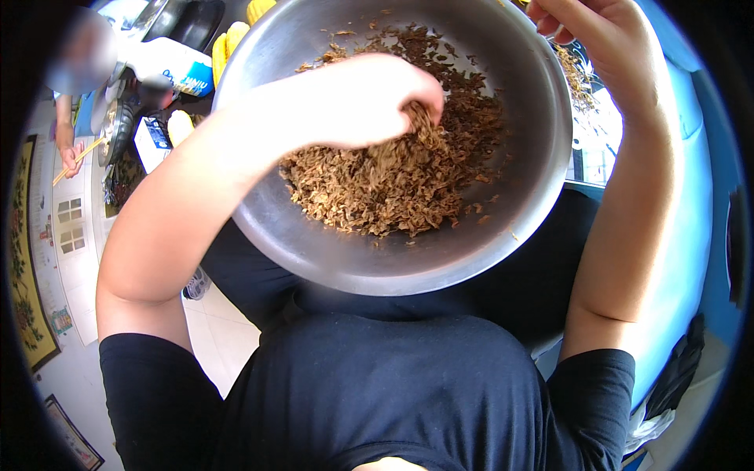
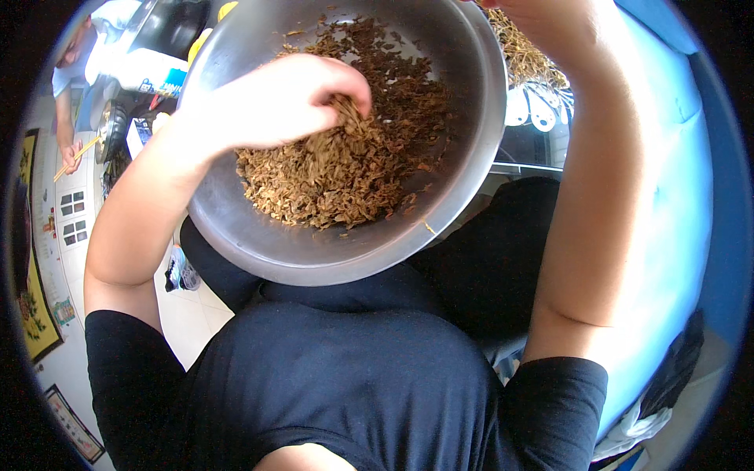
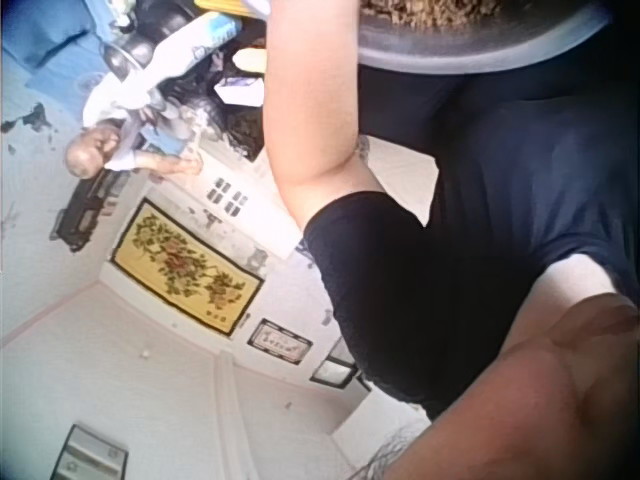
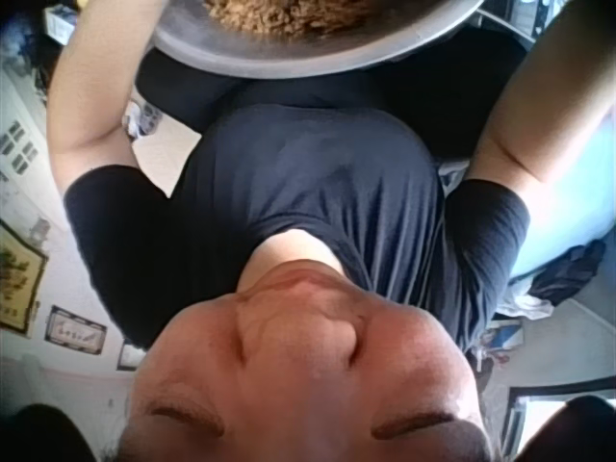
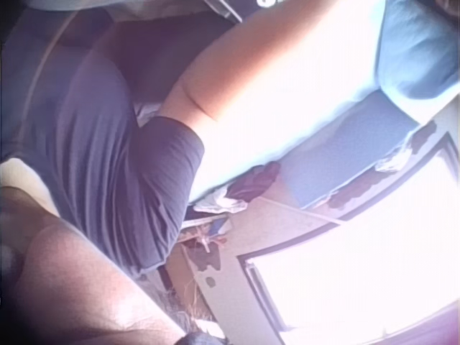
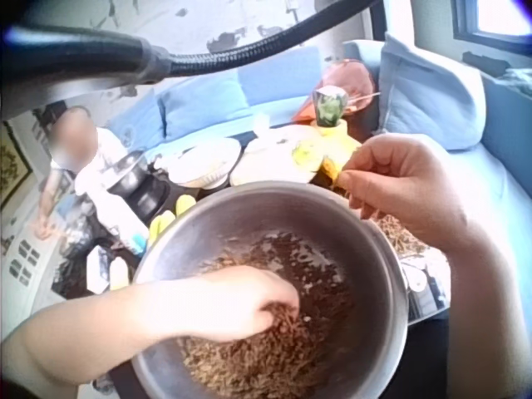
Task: The person sits with a metal bowl on their lap and uses both hands to mix and fluff a brown shredded food item. They then stand, walk to the kitchen, and pour the contents into a larger pot on the stove. Finally, they wash a strainer, a knife, and a cloth at the sink.
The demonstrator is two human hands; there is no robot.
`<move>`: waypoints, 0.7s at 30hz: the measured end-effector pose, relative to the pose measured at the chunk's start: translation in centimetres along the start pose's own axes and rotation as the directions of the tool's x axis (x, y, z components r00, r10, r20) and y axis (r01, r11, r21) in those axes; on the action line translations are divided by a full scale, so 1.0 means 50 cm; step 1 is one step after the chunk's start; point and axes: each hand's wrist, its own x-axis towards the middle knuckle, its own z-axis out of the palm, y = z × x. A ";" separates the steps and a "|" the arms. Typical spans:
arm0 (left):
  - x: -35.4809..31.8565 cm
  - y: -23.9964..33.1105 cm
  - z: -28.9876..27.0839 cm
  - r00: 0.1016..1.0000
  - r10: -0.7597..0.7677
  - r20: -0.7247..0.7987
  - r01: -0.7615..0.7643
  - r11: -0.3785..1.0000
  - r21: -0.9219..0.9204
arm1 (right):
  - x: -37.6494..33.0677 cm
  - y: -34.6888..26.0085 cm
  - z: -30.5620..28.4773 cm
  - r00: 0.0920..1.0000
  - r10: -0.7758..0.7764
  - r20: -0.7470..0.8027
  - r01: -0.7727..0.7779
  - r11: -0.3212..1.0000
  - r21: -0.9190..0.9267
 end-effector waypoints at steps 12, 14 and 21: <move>-0.108 -0.019 -0.029 0.989 -0.150 0.019 -0.049 -0.436 -0.898 | -0.007 -0.058 -0.002 0.934 0.224 0.278 -0.266 0.956 0.126; -0.113 -0.006 -0.029 0.986 -0.169 0.015 -0.065 -0.458 -0.887 | -0.012 -0.075 -0.012 0.910 0.227 0.346 -0.293 0.945 0.149; -0.121 0.016 -0.027 0.965 -0.263 0.006 -0.121 -0.465 -0.877 | -0.025 -0.034 0.052 0.929 -0.105 0.355 0.087 0.994 0.066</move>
